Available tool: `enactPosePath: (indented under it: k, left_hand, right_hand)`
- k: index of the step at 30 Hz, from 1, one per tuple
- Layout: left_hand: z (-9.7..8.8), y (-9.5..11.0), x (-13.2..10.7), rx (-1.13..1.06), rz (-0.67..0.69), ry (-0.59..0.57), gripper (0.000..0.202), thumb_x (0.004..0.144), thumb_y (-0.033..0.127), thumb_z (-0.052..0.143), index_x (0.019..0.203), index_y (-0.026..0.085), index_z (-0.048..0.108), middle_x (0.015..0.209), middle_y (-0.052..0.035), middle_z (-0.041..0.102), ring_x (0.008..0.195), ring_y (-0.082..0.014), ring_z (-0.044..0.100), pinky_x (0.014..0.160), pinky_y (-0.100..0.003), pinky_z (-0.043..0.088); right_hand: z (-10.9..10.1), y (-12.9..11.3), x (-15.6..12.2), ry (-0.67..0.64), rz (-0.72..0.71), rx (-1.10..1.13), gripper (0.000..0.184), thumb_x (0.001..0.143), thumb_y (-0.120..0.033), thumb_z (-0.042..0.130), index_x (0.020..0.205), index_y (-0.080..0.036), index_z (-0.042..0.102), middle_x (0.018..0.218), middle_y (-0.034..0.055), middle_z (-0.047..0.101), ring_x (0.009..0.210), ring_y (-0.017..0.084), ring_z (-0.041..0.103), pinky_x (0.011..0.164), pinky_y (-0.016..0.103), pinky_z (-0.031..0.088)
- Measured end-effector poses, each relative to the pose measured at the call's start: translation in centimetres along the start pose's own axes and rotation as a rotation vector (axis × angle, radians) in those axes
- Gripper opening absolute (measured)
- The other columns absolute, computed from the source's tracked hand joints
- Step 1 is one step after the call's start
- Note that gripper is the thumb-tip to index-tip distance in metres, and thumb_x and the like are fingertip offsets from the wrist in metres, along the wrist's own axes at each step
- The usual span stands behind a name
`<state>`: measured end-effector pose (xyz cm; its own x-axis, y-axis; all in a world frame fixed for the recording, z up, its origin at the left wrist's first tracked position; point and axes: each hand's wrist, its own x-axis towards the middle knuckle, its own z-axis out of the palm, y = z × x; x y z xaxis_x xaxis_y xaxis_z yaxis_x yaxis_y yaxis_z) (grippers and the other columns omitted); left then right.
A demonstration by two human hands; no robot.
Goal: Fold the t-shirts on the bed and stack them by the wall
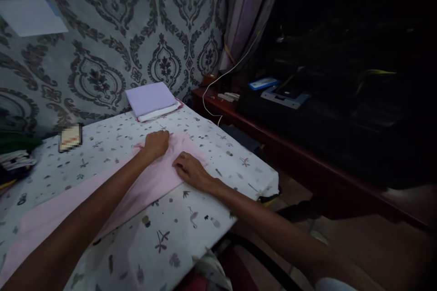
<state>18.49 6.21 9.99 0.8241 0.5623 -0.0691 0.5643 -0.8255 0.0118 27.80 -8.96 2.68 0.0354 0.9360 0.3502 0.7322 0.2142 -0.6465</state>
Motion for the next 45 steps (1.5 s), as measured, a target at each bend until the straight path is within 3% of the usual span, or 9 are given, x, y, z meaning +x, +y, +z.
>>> enactPosePath:
  k: [3,6,11,15,18,24,30,37,45]
  left_hand:
    - [-0.6,-0.6,0.1,0.025,-0.146,0.09,0.033,0.09,0.016,0.033,0.109,0.009,0.06,0.107,-0.0263,0.069,0.1,-0.0369,0.067,0.075,-0.046,0.049]
    - [-2.7,-1.7,-1.7,-0.154,-0.178,0.242,0.026,0.089,0.026,0.04,0.101,0.016,0.061,0.09,-0.0137,0.069,0.086,-0.0294,0.067,0.072,-0.038,0.05]
    - [-5.8,-5.7,-10.8,-0.719,-0.005,0.28,0.032,0.083,0.051,0.054,0.085,0.02,0.062,0.071,-0.0018,0.06,0.062,-0.0171,0.056,0.057,-0.027,0.046]
    - [-3.5,-9.5,-19.0,-0.66,-0.096,0.02,0.035,0.082,0.056,0.058,0.096,0.026,0.069,0.09,-0.0049,0.07,0.072,-0.0196,0.063,0.058,-0.024,0.048]
    - [-0.1,-10.6,-22.1,-0.572,-0.101,-0.05,0.032,0.087,0.051,0.051,0.099,0.028,0.07,0.11,-0.0072,0.071,0.094,-0.0235,0.067,0.072,-0.024,0.053]
    - [3.7,-10.9,-23.0,-0.481,0.003,0.076,0.035,0.093,0.046,0.041,0.105,0.026,0.067,0.123,-0.0097,0.067,0.109,-0.0248,0.064,0.096,-0.032,0.051]
    - [4.6,-12.3,-22.8,-0.426,-0.033,0.072,0.034,0.093,0.048,0.043,0.11,0.029,0.067,0.126,-0.0058,0.066,0.112,-0.026,0.063,0.097,-0.034,0.051]
    - [4.5,-11.5,-22.3,-0.465,-0.082,0.067,0.033,0.09,0.047,0.046,0.107,0.028,0.067,0.123,-0.0069,0.067,0.109,-0.0276,0.064,0.094,-0.034,0.051]
    - [4.7,-11.0,-22.6,-0.518,-0.111,0.069,0.036,0.091,0.048,0.041,0.103,0.027,0.068,0.122,-0.0078,0.067,0.112,-0.0278,0.062,0.097,-0.035,0.05]
  right_hand:
    - [-0.2,0.1,-0.1,0.017,0.021,0.045,0.018,0.086,-0.008,0.05,0.093,-0.02,0.063,0.094,0.005,0.06,0.09,0.019,0.056,0.079,0.032,0.047]
    - [-0.4,0.2,0.0,0.041,0.035,0.082,0.02,0.083,-0.005,0.051,0.092,-0.019,0.063,0.094,0.0049,0.06,0.086,0.017,0.056,0.076,0.031,0.047]
    - [-1.0,0.8,0.1,0.083,0.074,0.092,0.02,0.085,-0.008,0.049,0.092,-0.018,0.064,0.097,0.006,0.061,0.083,0.016,0.056,0.075,0.03,0.046]
    - [-1.3,1.4,0.4,0.115,0.076,0.084,0.022,0.084,-0.006,0.047,0.091,-0.018,0.065,0.094,0.0053,0.062,0.084,0.016,0.057,0.077,0.03,0.045]
    - [-1.2,1.2,0.6,0.111,0.094,0.058,0.023,0.084,-0.007,0.047,0.092,-0.018,0.066,0.095,0.0058,0.063,0.085,0.016,0.058,0.077,0.03,0.045]
    - [-3.7,0.3,-0.4,0.099,0.104,0.061,0.022,0.087,-0.016,0.049,0.096,-0.019,0.069,0.097,0.0055,0.069,0.086,0.017,0.062,0.076,0.029,0.046]
    - [-7.3,1.0,-4.8,0.249,0.385,-0.021,0.019,0.084,-0.025,0.05,0.088,-0.02,0.068,0.063,-0.002,0.059,0.06,0.015,0.055,0.06,0.027,0.04]
    - [-6.4,0.8,-5.6,0.106,0.439,-0.265,0.02,0.079,-0.021,0.059,0.097,-0.022,0.066,0.087,0.0021,0.069,0.075,0.017,0.06,0.069,0.028,0.041]
    - [-7.1,2.4,-4.7,0.052,0.331,-0.218,0.013,0.083,-0.017,0.051,0.087,-0.02,0.064,0.085,0.0027,0.067,0.075,0.016,0.058,0.071,0.028,0.04]
